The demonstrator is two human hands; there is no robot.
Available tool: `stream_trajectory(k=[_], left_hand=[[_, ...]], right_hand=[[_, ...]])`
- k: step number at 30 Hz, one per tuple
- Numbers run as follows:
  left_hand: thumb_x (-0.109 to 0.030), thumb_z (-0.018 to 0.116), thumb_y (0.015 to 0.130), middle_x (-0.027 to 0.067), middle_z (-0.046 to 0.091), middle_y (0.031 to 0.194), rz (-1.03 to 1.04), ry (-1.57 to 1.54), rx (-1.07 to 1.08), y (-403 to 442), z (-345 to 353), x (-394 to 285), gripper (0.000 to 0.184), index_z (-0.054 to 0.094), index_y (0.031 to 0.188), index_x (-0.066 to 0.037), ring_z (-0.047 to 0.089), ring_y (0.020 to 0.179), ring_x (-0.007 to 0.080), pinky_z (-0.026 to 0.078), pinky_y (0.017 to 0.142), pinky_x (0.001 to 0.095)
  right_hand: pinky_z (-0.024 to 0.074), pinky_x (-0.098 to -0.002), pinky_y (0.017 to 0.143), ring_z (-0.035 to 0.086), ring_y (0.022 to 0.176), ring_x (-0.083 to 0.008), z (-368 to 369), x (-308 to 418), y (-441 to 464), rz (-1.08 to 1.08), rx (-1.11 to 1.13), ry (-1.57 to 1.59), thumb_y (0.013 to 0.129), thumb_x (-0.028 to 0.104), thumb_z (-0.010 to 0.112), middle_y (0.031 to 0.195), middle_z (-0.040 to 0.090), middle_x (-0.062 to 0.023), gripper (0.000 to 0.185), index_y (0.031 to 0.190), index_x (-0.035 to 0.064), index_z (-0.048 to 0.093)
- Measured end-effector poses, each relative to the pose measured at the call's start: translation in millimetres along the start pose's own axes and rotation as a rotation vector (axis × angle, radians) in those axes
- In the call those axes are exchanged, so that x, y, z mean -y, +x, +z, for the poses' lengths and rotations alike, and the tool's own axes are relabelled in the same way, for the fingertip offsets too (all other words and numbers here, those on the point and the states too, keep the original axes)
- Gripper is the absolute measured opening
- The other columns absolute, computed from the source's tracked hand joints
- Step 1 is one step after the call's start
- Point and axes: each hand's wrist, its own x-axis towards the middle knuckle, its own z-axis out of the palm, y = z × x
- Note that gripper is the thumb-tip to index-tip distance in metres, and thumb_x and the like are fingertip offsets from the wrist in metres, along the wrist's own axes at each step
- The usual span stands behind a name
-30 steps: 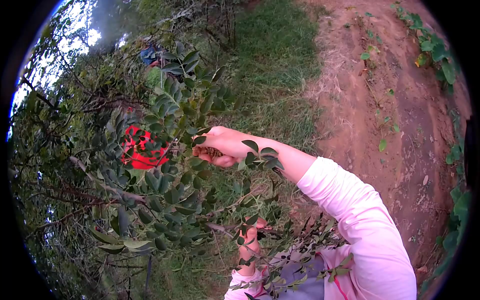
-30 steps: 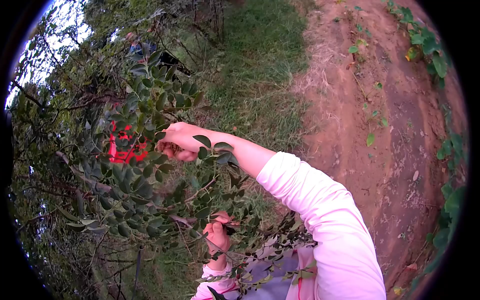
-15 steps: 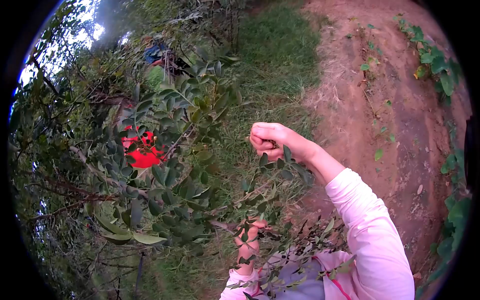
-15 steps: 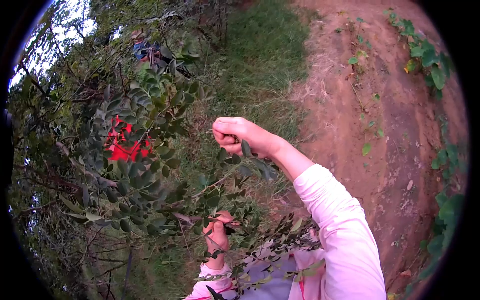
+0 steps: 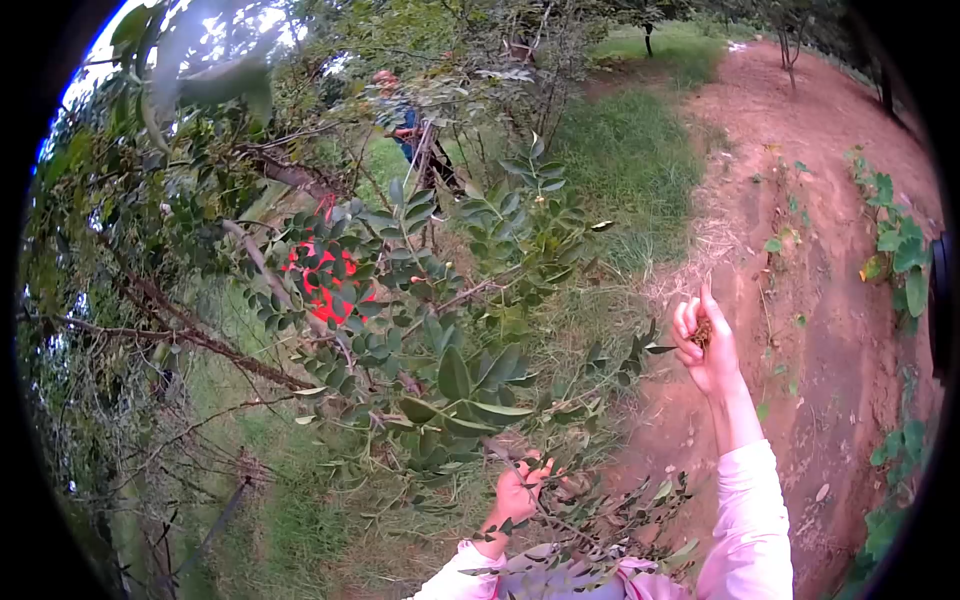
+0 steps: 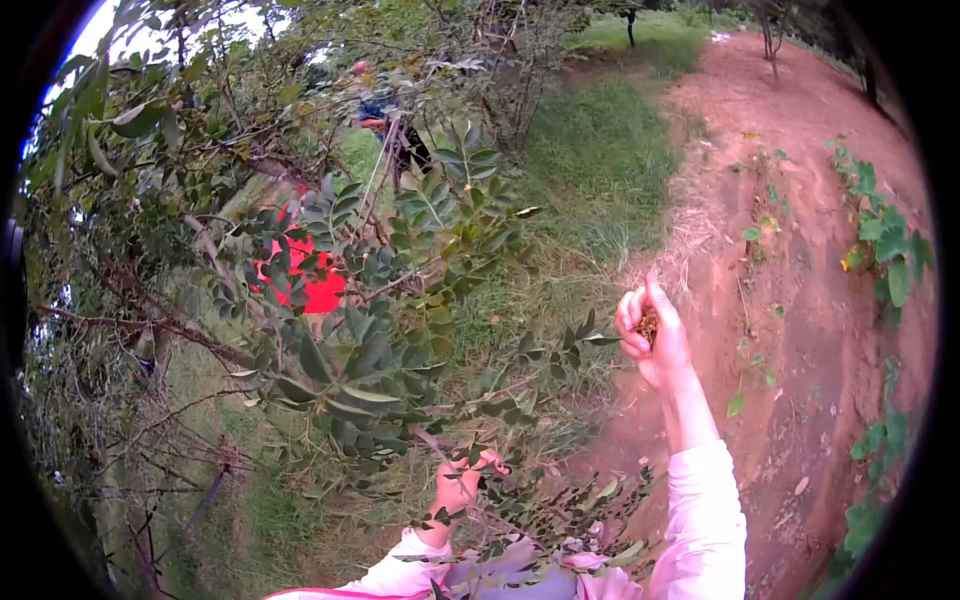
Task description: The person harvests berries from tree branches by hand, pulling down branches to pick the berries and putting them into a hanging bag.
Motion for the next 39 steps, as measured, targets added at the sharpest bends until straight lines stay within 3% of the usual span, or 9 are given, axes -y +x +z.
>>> stream_trajectory(k=[5,10,17,23,25,27,30,34,39], left_hand=[[-0.004,0.054,0.097,0.0102,0.060,0.114,0.070,-0.094,-0.011,6.0,-4.7,20.1,0.017,0.064,0.107,0.005,0.066,0.093,0.0223,0.055,0.085,0.0382],[-0.009,0.055,0.097,0.0043,0.070,0.086,0.092,0.175,-0.027,16.2,9.4,4.0,0.018,0.067,0.105,0.001,0.066,0.081,0.0116,0.051,0.073,0.0270],[-0.011,0.053,0.098,0.0052,0.067,0.089,0.147,0.155,0.049,25.7,10.6,-1.5,0.019,0.066,0.106,0.000,0.063,0.080,0.0121,0.051,0.073,0.0277],[-0.011,0.052,0.099,0.0056,0.064,0.095,-0.006,0.188,0.093,21.9,13.2,-33.3,0.018,0.065,0.105,0.001,0.064,0.086,0.0138,0.051,0.078,0.0277],[-0.009,0.053,0.098,0.0076,0.066,0.096,0.142,0.225,0.110,25.9,7.5,-22.3,0.017,0.064,0.105,0.002,0.065,0.082,0.0133,0.052,0.074,0.0275],[-0.007,0.053,0.098,0.0082,0.067,0.094,0.215,0.247,0.099,25.8,5.0,-12.8,0.017,0.064,0.104,0.003,0.065,0.080,0.0133,0.052,0.072,0.0273],[-0.006,0.055,0.095,0.0062,0.068,0.101,0.146,0.260,0.067,26.2,4.1,-4.2,0.015,0.067,0.104,-0.004,0.066,0.090,0.0197,0.052,0.078,0.0293],[-0.006,0.056,0.095,0.0049,0.068,0.100,0.165,0.256,0.084,32.2,4.2,8.9,0.015,0.068,0.103,-0.005,0.066,0.091,0.0193,0.051,0.079,0.0285],[-0.007,0.058,0.095,0.0042,0.068,0.098,0.202,0.248,0.070,34.2,10.7,-1.8,0.013,0.068,0.102,-0.006,0.066,0.089,0.0173,0.051,0.078,0.0268]], right_hand=[[0.0187,-0.0185,0.035,0.031,0.043,-0.0033,54.8,17.2,1.5,0.101,-0.033,-0.010,0.103,0.037,0.047,0.067,0.044,0.0018,0.036,0.080,0.0091,0.052],[0.0206,-0.0175,0.039,0.031,0.046,-0.0010,145.1,26.6,-0.9,0.099,0.128,-0.302,0.102,0.027,0.053,0.064,0.038,0.0074,0.024,0.101,0.0040,0.059],[0.0384,-0.0207,0.060,0.047,0.069,-0.0034,241.5,-3.1,37.2,-0.066,0.256,-0.880,0.098,0.020,0.058,0.075,0.053,0.0032,0.032,0.121,-0.0015,0.056],[0.0461,-0.0320,0.061,0.060,0.067,-0.0128,250.5,-19.6,45.6,-0.439,0.186,-1.420,0.096,0.016,0.058,0.075,0.065,-0.0081,0.016,0.100,0.0003,0.061],[0.0442,-0.0328,0.057,0.056,0.059,-0.0142,233.9,-27.9,48.7,-0.744,0.138,-1.389,0.097,0.016,0.055,0.067,0.056,-0.0082,0.016,0.095,0.0009,0.059],[0.0395,-0.0279,0.050,0.049,0.054,-0.0104,218.4,-24.5,47.0,-0.704,0.050,-1.337,0.099,0.018,0.052,0.065,0.051,-0.0034,0.018,0.093,0.0027,0.057],[0.0208,-0.0181,0.040,0.034,0.051,-0.0019,222.3,14.7,29.9,-0.165,-0.069,-0.611,0.101,0.022,0.049,0.064,0.038,0.0070,0.017,0.094,0.0077,0.054],[0.0296,-0.0188,0.035,0.037,0.051,-0.0057,211.8,33.9,23.2,0.173,0.213,0.109,0.096,0.017,0.048,0.072,0.045,0.0000,0.017,0.095,0.0016,0.055],[0.0191,-0.0207,0.036,0.036,0.050,-0.0045,242.6,11.9,16.2,0.229,0.136,-0.195,0.097,0.031,0.058,0.067,0.045,0.0028,0.029,0.093,0.0029,0.061]])
